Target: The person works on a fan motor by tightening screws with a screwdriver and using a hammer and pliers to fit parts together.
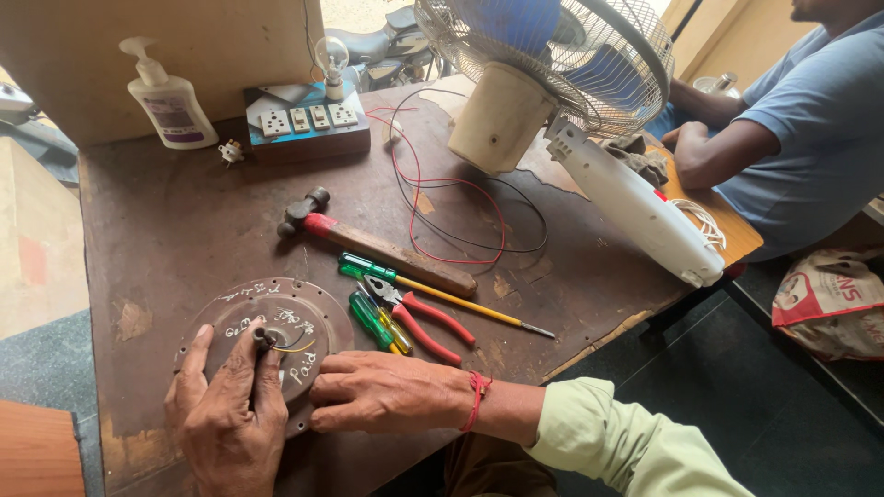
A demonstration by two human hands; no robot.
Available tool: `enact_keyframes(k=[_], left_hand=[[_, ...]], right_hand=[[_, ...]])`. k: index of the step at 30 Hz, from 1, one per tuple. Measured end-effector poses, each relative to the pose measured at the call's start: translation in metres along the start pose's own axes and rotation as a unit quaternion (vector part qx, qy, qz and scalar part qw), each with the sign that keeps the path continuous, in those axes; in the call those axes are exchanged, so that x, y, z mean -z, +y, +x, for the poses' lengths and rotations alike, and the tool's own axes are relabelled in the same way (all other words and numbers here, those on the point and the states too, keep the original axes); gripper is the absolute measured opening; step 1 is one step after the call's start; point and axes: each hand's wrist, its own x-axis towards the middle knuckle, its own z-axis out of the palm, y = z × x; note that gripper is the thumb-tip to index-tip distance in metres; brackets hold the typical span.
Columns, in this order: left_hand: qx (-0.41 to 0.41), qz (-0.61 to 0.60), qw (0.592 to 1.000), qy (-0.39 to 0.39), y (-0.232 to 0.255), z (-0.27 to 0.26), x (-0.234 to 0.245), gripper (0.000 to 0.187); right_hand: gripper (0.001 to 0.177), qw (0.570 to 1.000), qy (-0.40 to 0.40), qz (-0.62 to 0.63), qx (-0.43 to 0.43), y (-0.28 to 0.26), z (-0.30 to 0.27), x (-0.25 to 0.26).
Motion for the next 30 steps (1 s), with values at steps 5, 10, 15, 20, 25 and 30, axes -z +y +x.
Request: enact_keyframes(k=[5, 10, 15, 20, 25, 30], left_hand=[[-0.002, 0.007, 1.000, 0.000, 0.000, 0.001, -0.002, 0.032], [-0.003, -0.011, 1.000, 0.015, -0.003, -0.003, -0.002, 0.032], [0.004, -0.017, 1.000, 0.010, -0.001, -0.003, 0.001, 0.033], [0.000, -0.023, 1.000, 0.005, 0.008, 0.006, 0.007, 0.033], [0.001, -0.030, 0.999, 0.014, 0.010, 0.010, 0.010, 0.030], [0.011, -0.051, 0.998, 0.040, 0.011, 0.014, 0.008, 0.031]], right_hand=[[0.048, 1.000, 0.015, 0.015, -0.014, -0.005, 0.000, 0.000], [0.039, 0.999, 0.035, -0.012, -0.001, -0.005, -0.001, -0.003], [0.031, 1.000, 0.003, -0.006, 0.020, 0.003, 0.002, -0.007], [0.043, 0.999, -0.015, 0.037, 0.017, 0.005, 0.004, 0.001], [0.048, 0.999, -0.005, 0.045, -0.017, -0.008, 0.009, 0.009], [0.046, 1.000, 0.007, -0.005, -0.027, -0.017, 0.017, 0.016]])
